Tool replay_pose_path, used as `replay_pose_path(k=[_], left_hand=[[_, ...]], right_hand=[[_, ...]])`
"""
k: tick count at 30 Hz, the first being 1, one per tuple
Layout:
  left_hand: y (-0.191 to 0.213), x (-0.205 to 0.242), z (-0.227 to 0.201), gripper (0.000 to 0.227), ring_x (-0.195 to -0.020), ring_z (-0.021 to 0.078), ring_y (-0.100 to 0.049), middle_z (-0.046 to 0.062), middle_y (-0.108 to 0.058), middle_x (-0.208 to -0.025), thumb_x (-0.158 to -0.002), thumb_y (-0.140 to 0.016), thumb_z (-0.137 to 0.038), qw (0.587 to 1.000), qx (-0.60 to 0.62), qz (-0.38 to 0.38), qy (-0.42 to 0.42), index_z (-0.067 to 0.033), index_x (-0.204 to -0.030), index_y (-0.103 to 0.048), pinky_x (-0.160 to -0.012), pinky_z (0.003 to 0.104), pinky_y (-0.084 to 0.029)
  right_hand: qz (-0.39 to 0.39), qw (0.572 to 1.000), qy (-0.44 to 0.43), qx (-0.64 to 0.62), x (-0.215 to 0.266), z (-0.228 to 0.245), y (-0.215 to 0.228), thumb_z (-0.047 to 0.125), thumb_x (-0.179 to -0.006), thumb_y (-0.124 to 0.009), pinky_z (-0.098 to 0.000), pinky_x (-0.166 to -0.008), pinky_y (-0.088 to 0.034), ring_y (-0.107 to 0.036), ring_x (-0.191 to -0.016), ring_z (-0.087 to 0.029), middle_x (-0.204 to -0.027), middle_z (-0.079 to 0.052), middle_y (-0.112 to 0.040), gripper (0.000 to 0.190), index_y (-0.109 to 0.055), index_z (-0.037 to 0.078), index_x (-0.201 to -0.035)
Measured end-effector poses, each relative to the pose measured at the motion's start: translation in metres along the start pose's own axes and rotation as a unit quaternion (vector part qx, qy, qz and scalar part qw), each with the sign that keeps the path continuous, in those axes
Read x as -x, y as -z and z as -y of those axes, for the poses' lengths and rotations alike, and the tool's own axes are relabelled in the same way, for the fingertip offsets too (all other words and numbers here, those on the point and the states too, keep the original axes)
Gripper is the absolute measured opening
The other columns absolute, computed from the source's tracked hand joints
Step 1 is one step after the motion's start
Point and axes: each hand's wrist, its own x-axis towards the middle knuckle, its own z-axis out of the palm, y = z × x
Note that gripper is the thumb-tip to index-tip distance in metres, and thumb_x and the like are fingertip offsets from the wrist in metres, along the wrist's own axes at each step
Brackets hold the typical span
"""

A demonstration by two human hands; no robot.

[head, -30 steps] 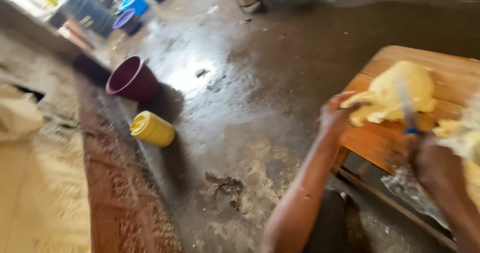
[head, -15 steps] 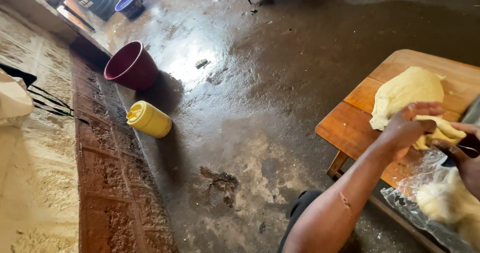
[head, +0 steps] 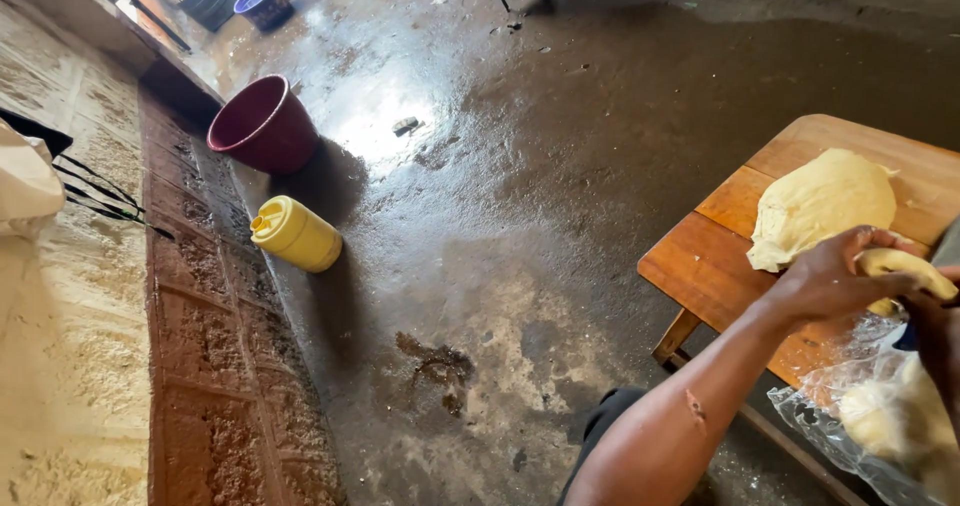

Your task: Cutting dough into small pieces and rolling them into uniform balls on a wooden table

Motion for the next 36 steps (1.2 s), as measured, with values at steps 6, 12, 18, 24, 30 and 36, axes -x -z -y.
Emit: replay_pose_path(k=[6, 12, 18, 24, 30, 36], left_hand=[[0.028, 0.017, -0.031, 0.035, -0.108, 0.0193, -0.073, -0.002, -0.079, -0.122, -0.089, -0.063, -0.017, 0.99, -0.064, -0.118, -0.035, -0.0296, -0.121, -0.071, -0.093, 0.036, -0.056], [0.037, 0.016, -0.034, 0.067, -0.166, 0.036, -0.041, 0.007, -0.045, -0.177, -0.089, -0.048, 0.009, 0.973, 0.203, -0.057, -0.091, -0.0211, -0.149, -0.053, -0.11, 0.038, -0.05], [0.011, 0.023, -0.038, 0.053, -0.058, 0.0077, -0.059, 0.002, -0.072, -0.087, -0.102, -0.053, -0.002, 0.95, 0.3, 0.053, -0.071, -0.0247, -0.148, -0.068, -0.049, 0.021, -0.051], [-0.019, 0.026, -0.042, 0.075, -0.117, 0.0223, -0.065, 0.016, -0.068, -0.133, -0.092, -0.072, -0.034, 0.961, 0.275, 0.04, -0.013, -0.0094, -0.161, -0.056, -0.109, 0.032, -0.048], [0.002, 0.039, -0.057, 0.053, -0.096, 0.0214, -0.068, 0.008, -0.073, -0.122, -0.092, -0.064, -0.038, 0.994, -0.006, -0.101, -0.033, -0.0246, -0.143, -0.061, -0.083, 0.037, -0.056], [0.01, 0.024, -0.037, 0.039, -0.095, 0.0179, -0.067, 0.011, -0.068, -0.124, -0.104, -0.055, -0.001, 0.973, 0.198, -0.095, -0.069, -0.015, -0.139, -0.065, -0.074, 0.034, -0.062]], right_hand=[[-0.008, 0.969, 0.125, 0.215, 0.037, 0.203, -0.102, -0.008, -0.111, -0.077, -0.0511, -0.096, -0.05, -0.061, -0.114, -0.048, -0.141, -0.043, -0.059, 0.048, -0.057, -0.027, -0.151], [-0.02, 0.985, 0.136, 0.102, 0.037, 0.188, -0.093, -0.013, -0.118, -0.078, -0.0419, -0.137, -0.051, -0.064, -0.144, -0.034, -0.14, -0.027, -0.067, 0.017, -0.067, -0.007, -0.129], [0.006, 0.998, -0.028, -0.053, 0.031, 0.152, -0.074, 0.012, -0.105, -0.07, -0.0306, -0.113, -0.051, -0.061, -0.133, -0.021, -0.146, -0.015, -0.062, 0.057, -0.048, 0.004, -0.157], [-0.043, 0.995, -0.048, 0.077, -0.007, -0.002, -0.007, 0.006, -0.115, -0.069, -0.0388, -0.098, -0.05, -0.058, -0.116, -0.026, -0.134, -0.017, -0.061, 0.045, -0.055, 0.002, -0.158], [-0.065, 0.995, 0.04, 0.06, 0.03, 0.116, -0.061, 0.016, -0.12, -0.073, -0.0339, -0.096, -0.05, -0.058, -0.12, -0.028, -0.149, -0.021, -0.059, 0.054, -0.052, 0.002, -0.167], [-0.012, 0.987, 0.119, 0.105, 0.039, 0.163, -0.074, -0.002, -0.126, -0.069, -0.0428, -0.142, -0.047, -0.06, -0.149, -0.032, -0.145, -0.023, -0.065, 0.011, -0.068, -0.005, -0.137]])
